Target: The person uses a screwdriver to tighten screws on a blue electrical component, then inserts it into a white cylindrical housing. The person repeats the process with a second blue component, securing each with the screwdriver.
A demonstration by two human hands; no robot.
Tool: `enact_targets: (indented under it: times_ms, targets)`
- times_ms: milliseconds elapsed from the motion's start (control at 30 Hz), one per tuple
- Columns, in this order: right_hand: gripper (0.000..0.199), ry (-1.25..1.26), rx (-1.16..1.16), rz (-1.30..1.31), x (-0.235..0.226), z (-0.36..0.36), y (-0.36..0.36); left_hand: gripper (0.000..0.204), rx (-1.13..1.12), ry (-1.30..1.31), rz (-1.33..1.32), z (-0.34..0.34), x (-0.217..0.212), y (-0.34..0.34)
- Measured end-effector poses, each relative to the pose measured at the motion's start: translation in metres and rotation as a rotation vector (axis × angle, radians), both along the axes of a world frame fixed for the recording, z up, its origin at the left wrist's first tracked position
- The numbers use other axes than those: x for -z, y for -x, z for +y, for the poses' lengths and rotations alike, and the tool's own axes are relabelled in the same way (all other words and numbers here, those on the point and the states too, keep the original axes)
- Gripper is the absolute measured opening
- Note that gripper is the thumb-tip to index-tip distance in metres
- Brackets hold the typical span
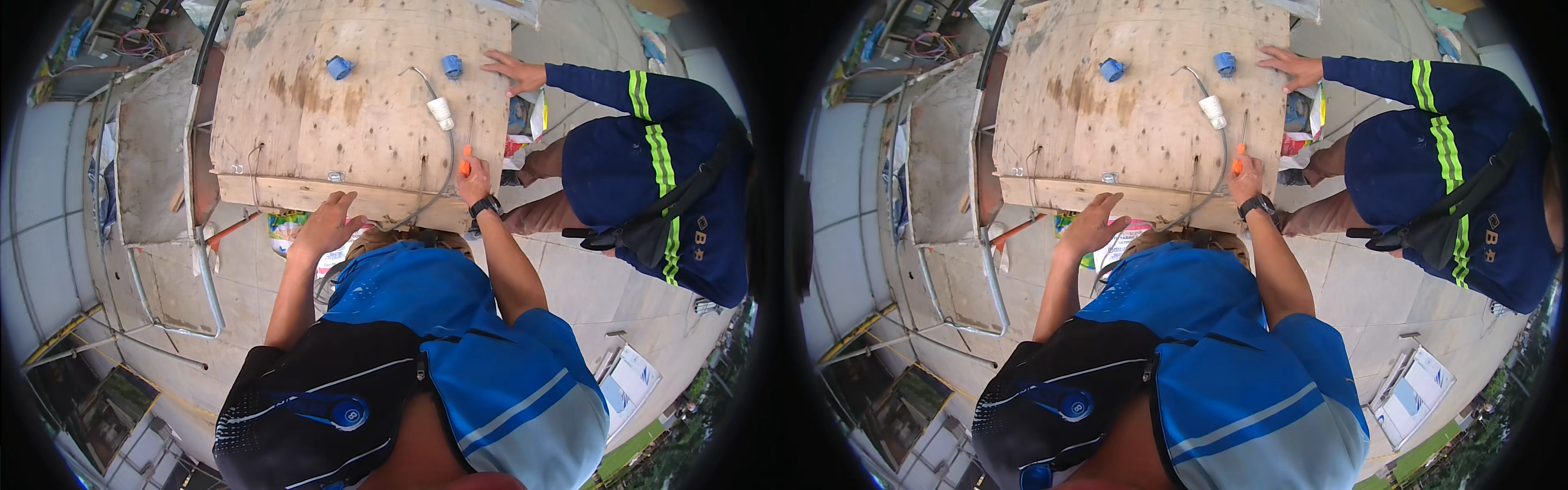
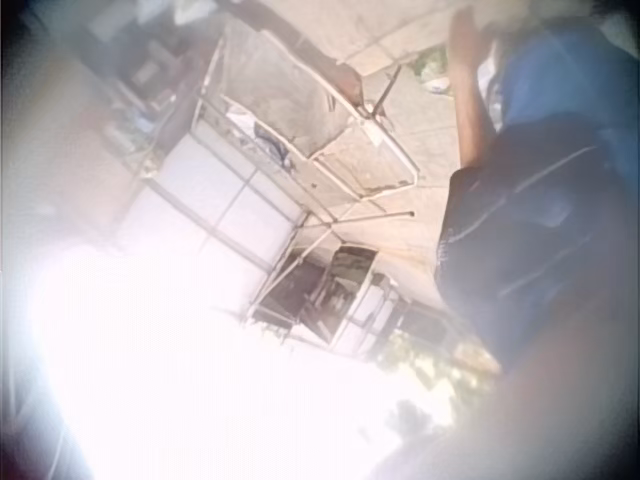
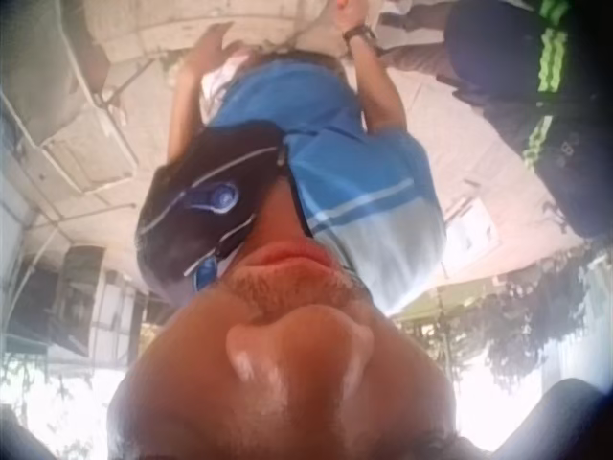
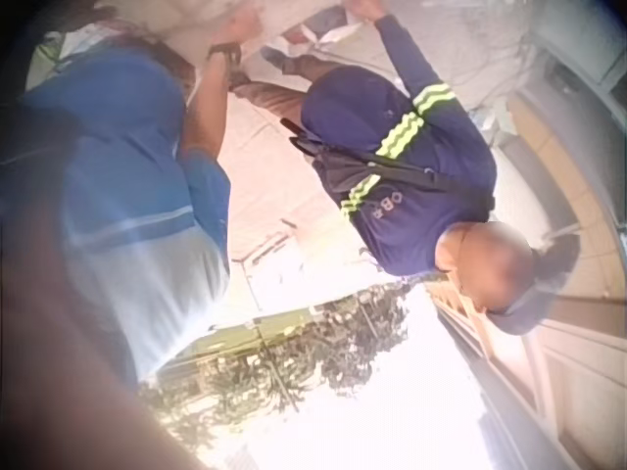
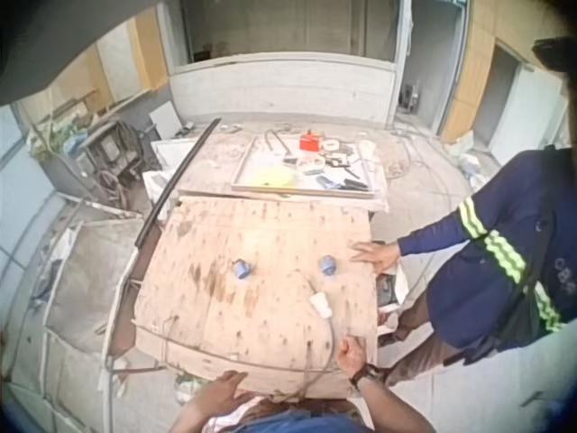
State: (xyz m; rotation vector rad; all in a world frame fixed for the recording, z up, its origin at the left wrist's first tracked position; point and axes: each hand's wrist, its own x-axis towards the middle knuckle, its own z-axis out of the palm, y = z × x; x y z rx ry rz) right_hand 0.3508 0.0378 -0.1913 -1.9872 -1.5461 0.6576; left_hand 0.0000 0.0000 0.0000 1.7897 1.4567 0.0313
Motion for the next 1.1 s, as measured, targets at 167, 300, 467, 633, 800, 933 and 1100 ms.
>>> enact_targets:
  times_ms: [167,300,467,633,800,933,1100]
  targets:
    - [0.032,0.038,-0.111,0.012,0.003,0.024,-0.004,0.061,-0.169,0.021,0.012,0.002,-0.014,-0.013]
    - [0.029,-0.14,-0.112,-0.079,-0.008,0.075,-0.008,0.06,-0.198,0.04,0.051,0.011,-0.007,-0.031]
    - [0.039,-0.104,-0.21,-0.097,-0.023,0.176,0.027,0.059,-0.179,0.03,0.02,0.038,-0.004,-0.071]
    - [0.035,0.192,-0.225,0.026,-0.018,0.215,0.055,0.051,-0.261,-0.035,-0.117,0.061,-0.008,-0.094]
    - [0.018,0.141,-0.194,0.713,-0.081,0.172,0.044,0.046,-0.723,0.101,-0.459,0.111,0.005,-0.123]
    - [0.016,0.086,-0.248,0.91,-0.172,0.122,0.028,0.039,-0.788,-0.022,-0.891,0.157,-0.025,-0.172]
    - [0.016,0.008,-0.291,1.058,-0.215,0.073,0.02,0.024,-0.688,-0.141,-1.083,0.141,-0.06,-0.19]
